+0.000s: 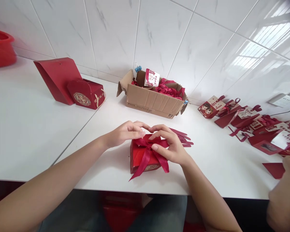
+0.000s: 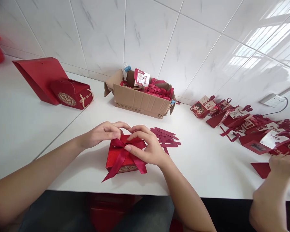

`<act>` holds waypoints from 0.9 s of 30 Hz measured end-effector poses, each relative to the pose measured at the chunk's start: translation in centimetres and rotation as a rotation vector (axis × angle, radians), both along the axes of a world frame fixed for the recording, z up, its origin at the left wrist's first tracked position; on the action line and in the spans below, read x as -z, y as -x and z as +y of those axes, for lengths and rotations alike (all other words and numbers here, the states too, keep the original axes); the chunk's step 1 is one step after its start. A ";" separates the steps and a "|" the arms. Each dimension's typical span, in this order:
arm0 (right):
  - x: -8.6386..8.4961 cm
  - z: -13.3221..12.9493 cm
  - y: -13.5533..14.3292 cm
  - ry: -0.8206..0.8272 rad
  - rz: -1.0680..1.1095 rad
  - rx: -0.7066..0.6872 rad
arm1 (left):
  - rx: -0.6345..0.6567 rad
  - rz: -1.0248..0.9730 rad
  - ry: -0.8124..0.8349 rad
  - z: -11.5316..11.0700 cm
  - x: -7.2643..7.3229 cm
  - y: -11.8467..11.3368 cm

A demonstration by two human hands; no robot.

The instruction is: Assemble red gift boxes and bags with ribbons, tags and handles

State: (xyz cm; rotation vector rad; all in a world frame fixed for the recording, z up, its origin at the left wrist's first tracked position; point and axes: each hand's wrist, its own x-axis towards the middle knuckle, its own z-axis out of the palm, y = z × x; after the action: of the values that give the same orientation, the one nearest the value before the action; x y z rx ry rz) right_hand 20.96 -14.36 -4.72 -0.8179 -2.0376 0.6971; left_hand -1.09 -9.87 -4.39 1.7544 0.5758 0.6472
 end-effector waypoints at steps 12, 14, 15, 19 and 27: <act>0.2 -0.4 0.7 0.030 0.055 0.043 | 0.046 0.112 -0.045 0.0 -1.3 0.3; 0.3 -0.3 0.7 0.050 0.064 0.030 | 0.035 0.125 -0.067 -0.1 -1.3 0.2; 0.3 -0.3 0.6 0.063 0.062 0.023 | 0.027 0.133 -0.086 -0.1 -1.3 0.2; 0.3 -0.2 0.4 0.087 0.053 0.007 | -0.003 0.160 -0.157 0.0 -0.9 0.3; 0.1 0.0 0.3 0.093 0.022 -0.026 | -0.026 0.208 -0.180 -0.1 -0.9 0.4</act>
State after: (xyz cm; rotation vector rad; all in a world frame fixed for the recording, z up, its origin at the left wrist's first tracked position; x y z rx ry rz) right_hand 20.66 -14.40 -4.86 -0.8347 -2.0109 0.8173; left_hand -1.48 -9.97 -3.45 2.0009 0.7018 0.5513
